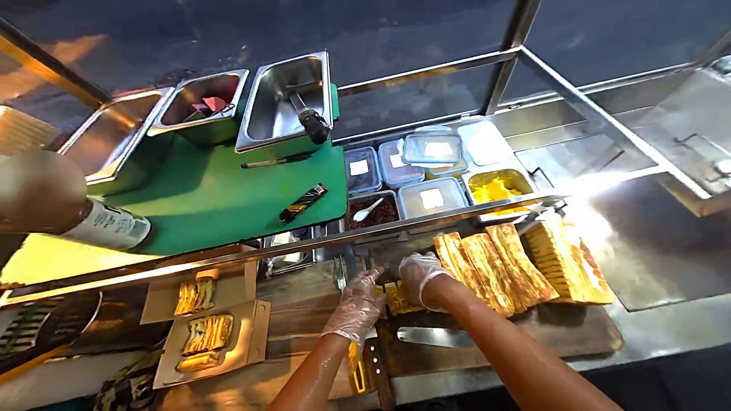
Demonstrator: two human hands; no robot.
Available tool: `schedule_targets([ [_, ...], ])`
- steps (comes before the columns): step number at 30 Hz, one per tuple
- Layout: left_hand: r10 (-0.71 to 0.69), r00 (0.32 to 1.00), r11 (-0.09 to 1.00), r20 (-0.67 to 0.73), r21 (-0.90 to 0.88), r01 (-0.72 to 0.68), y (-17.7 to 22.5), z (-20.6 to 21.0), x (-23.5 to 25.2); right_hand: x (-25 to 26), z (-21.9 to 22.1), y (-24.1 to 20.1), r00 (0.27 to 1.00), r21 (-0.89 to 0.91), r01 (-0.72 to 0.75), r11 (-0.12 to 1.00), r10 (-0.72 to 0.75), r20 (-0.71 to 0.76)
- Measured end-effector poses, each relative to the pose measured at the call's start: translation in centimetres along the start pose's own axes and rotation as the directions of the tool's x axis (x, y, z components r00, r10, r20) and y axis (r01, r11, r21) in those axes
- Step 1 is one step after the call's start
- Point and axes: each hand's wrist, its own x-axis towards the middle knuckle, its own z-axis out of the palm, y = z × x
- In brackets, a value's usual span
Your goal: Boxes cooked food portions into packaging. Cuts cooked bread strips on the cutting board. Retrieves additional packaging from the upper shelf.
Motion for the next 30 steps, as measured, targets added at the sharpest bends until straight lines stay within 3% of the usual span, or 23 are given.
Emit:
schedule_targets([
  [2, -0.084, 0.996, 0.996, 0.005, -0.033, 0.084, 0.3, -0.7, -0.1, 0.3, 0.0, -0.5, 1.0, -0.01, 0.031, 0.999, -0.031, 0.003],
  [5, -0.172, 0.978, 0.984, 0.115, 0.064, 0.165, 0.3, -1.2, -0.1, 1.3, 0.6, -1.4, 0.997, -0.046, 0.037, 0.998, -0.034, 0.07],
  [11, -0.063, 0.986, 0.995, 0.154, -0.071, 0.075, -0.3, -0.2, 0.6, 2.3, 2.1, -0.9, 0.999, 0.014, 0.045, 0.999, -0.045, 0.029],
  [16, 0.032, 0.983, 0.999, 0.181, 0.023, -0.037, 0.4, -0.2, 1.7, 0.5, 1.4, -1.2, 1.0, 0.127, -0.015, 0.992, 0.017, -0.017],
  [21, 0.005, 0.981, 0.981, 0.194, 0.192, -0.043, 2.3, -0.8, 1.4, -1.3, -0.8, -1.6, 0.983, -0.043, -0.185, 0.982, 0.184, -0.012],
  [25, -0.022, 0.984, 0.972, 0.177, 0.235, -0.02, 2.5, -0.3, 1.0, -1.4, -1.5, -0.8, 0.98, -0.111, -0.19, 0.976, 0.195, 0.041],
  [30, 0.063, 0.992, 0.972, 0.105, 0.221, -0.085, 2.5, 0.0, 1.3, -2.5, -1.7, -0.3, 0.977, -0.094, -0.2, 0.975, 0.192, -0.087],
])
